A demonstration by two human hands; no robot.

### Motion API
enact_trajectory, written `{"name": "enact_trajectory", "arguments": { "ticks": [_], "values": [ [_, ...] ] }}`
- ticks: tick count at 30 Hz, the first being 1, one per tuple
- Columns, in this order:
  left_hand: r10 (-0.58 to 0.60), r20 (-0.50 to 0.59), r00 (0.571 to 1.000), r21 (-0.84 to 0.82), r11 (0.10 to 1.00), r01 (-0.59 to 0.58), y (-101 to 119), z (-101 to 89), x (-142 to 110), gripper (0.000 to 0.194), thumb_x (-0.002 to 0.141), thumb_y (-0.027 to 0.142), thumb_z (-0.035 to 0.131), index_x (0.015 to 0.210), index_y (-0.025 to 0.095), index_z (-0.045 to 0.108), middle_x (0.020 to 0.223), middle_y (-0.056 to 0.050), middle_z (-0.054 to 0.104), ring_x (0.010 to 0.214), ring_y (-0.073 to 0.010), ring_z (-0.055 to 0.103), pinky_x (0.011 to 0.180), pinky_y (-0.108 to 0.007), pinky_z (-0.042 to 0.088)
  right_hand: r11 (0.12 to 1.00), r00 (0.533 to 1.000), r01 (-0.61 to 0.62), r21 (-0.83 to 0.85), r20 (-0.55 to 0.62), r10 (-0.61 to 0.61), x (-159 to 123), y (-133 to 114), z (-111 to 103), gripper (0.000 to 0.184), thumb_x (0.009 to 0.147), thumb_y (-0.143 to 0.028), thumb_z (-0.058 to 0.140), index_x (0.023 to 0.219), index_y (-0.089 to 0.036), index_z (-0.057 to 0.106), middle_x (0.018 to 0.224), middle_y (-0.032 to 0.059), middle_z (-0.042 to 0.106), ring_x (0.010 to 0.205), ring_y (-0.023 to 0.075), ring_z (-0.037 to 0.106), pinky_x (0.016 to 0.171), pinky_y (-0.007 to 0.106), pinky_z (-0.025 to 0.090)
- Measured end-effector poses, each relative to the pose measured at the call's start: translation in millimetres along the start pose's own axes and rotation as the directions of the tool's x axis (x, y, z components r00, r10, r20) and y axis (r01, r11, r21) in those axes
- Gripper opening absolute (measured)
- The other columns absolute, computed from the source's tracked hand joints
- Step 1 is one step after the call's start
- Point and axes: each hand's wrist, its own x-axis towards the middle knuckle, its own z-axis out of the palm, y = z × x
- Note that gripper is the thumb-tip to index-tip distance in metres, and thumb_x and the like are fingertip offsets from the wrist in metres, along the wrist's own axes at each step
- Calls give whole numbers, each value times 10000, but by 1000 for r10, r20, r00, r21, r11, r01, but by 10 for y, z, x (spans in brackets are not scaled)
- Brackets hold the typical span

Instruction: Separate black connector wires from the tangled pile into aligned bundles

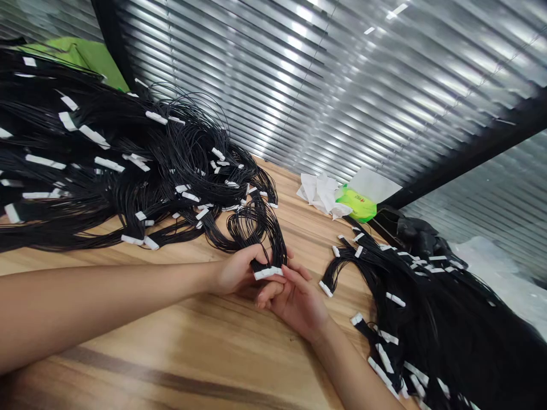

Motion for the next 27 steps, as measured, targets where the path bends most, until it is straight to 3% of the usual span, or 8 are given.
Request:
{"name": "enact_trajectory", "arguments": {
  "ticks": [6, 10, 12, 15, 17, 21, 24, 27],
  "values": [
    [77, -53, 996, 185, 981, -66, 35, 62, 14, 539, 662, 332, 393, 1163, 145, 457, 912, -49, 665, 614, -141, 521, 732, -309, 426, 976, 969, 184, -116, -146, -200, 14, 114, 100, 367, 802, -541, 588, 826, -193, 700, 625, 51, 737, 642, 193, 661, 749, 325, 480],
    [65, -3, 998, 402, 914, -59, 48, 114, -52, 460, 735, 344, 382, 1144, 151, 471, 646, 32, 577, 467, -108, 439, 660, -291, 412, 925, 867, 303, -230, -337, -367, 15, 226, 149, 395, 744, -481, 712, 1047, -254, 602, 512, -25, 690, 519, 166, 632, 678, 297, 485],
    [39, 1, 999, 455, 890, -35, 40, 121, -77, 458, 775, 355, 374, 1171, 143, 467, 572, 51, 524, 446, -107, 427, 612, -271, 402, 913, 834, 319, -256, -381, -399, 12, 242, 141, 392, 743, -451, 722, 1061, -259, 600, 456, -48, 656, 475, 155, 606, 657, 284, 483],
    [52, -10, 999, 442, 896, -42, 23, 112, -77, 481, 810, 394, 376, 1222, 154, 442, 575, 46, 536, 451, -121, 471, 578, -269, 422, 892, 855, 289, -348, -325, -404, 0, 208, 114, 265, 773, -472, 677, 788, -208, 690, 440, -9, 643, 475, 149, 584, 607, 267, 468],
    [103, -76, 992, 407, 911, -64, 16, 103, -57, 479, 843, 440, 375, 1246, 185, 426, 693, 13, 610, 471, -130, 520, 568, -283, 450, 864, 876, 250, -437, -279, -394, -11, 179, 109, 390, 800, -494, 636, 566, -184, 675, 448, 30, 643, 493, 143, 570, 585, 259, 457],
    [198, -276, 941, 405, 912, -73, 7, 87, -4, 433, 893, 519, 394, 1182, 215, 500, 871, -45, 668, 598, -156, 597, 572, -282, 470, 852, 880, 209, -480, -287, -378, -15, 178, 139, 477, 801, -536, 617, 511, -162, 680, 498, 58, 666, 496, 125, 541, 534, 240, 432],
    [270, -323, 907, 481, 872, -88, 1, 59, 38, 434, 881, 568, 443, 1065, 198, 574, 846, -39, 667, 689, -164, 609, 654, -286, 476, 857, 817, 269, -440, -368, -445, 1, 179, 126, 416, 759, -538, 662, 587, -161, 692, 535, 51, 681, 484, 117, 520, 483, 225, 407],
    [365, -414, 834, 529, 842, -105, 11, 19, 72, 463, 862, 620, 447, 1007, 197, 565, 868, -32, 651, 807, -174, 600, 719, -287, 462, 812, 697, 353, -465, -448, -560, 24, 122, 39, 359, 714, -511, 713, 627, -164, 682, 546, 39, 680, 466, 109, 477, 465, 225, 388]
  ]
}}
